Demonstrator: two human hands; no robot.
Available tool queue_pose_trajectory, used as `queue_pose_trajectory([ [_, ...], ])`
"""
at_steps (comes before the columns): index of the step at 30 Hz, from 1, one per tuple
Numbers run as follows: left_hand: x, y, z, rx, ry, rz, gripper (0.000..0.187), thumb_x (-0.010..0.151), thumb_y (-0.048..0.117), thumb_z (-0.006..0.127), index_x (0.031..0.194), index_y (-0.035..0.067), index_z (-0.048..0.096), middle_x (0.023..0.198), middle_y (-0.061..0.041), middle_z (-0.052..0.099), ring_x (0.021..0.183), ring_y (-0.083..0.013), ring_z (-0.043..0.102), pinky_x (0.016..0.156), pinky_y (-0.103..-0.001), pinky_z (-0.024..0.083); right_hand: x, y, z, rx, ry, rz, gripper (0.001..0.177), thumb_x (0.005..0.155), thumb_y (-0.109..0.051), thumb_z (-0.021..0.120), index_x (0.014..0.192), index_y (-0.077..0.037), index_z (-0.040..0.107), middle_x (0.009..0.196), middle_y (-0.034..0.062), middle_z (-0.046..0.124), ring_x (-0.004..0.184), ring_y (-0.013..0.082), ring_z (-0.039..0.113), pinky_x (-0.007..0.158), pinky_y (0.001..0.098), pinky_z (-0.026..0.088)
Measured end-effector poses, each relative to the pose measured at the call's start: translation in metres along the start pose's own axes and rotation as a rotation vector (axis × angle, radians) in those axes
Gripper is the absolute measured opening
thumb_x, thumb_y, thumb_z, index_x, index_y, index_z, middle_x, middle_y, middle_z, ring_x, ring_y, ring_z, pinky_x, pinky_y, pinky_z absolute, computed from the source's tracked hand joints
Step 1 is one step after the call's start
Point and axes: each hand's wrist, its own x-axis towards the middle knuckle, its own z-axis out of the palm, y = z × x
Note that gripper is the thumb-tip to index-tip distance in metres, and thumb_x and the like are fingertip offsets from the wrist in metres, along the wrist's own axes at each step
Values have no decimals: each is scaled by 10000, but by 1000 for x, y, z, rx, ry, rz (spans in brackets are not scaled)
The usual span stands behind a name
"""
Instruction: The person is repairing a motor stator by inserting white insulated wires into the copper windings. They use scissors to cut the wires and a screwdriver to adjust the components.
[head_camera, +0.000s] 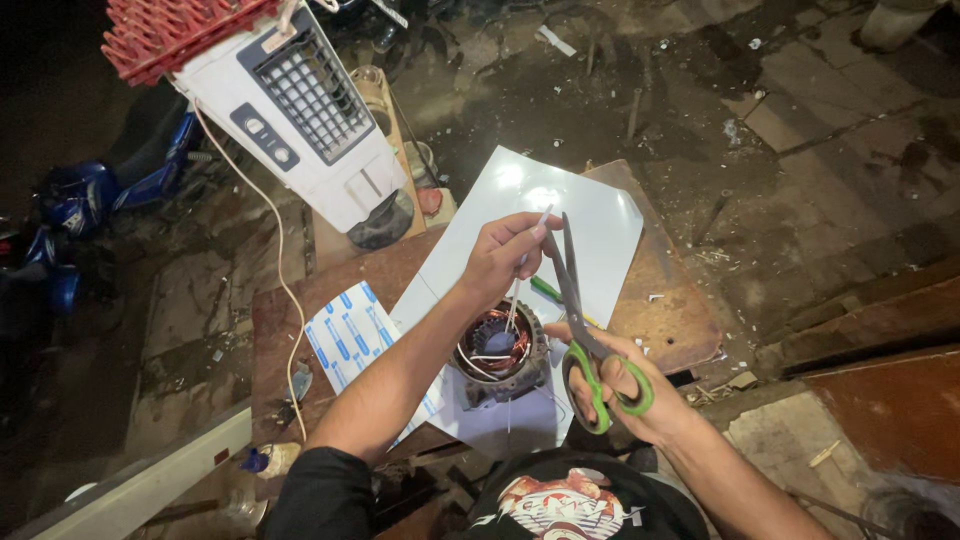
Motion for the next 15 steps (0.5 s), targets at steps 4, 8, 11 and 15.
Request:
queue_pose_trajectory([
  [4, -4, 5, -2, 3, -10, 2, 290, 1070, 151, 557, 1253, -37, 680, 885, -80, 702, 586, -61, 484, 543, -215, 379, 1, 2, 3, -73, 61, 29, 1091, 741, -596, 824, 1497, 78, 421, 681, 11, 540, 533, 127, 550, 480, 278, 444],
  [8, -8, 7, -4, 41, -26, -12, 292, 1080, 154, 552, 1273, -31, 669, 898, -74, 699, 596, -55, 495, 538, -206, 385, -1, 4, 4, -75, 26, -4, 1144, 754, -664, 787, 1531, 90, 417, 687, 0, 536, 555, 113, 554, 495, 259, 444],
  [11, -8, 10, -6, 39, -43, -9, 297, 1088, 154, 550, 1294, -28, 663, 917, -75, 695, 606, -53, 492, 546, -206, 389, 0, 4, 4, -63, 16, 5, 1147, 742, -653, 801, 1527, 85, 406, 693, 8, 553, 554, 117, 563, 496, 263, 456],
  [15, -10, 8, -7, 48, -68, -12, 300, 1090, 157, 542, 1299, -25, 657, 915, -92, 719, 594, -53, 483, 555, -207, 393, -1, 6, 3, -40, 24, 27, 1139, 735, -634, 816, 1524, 80, 411, 671, 18, 558, 535, 121, 563, 473, 263, 449],
])
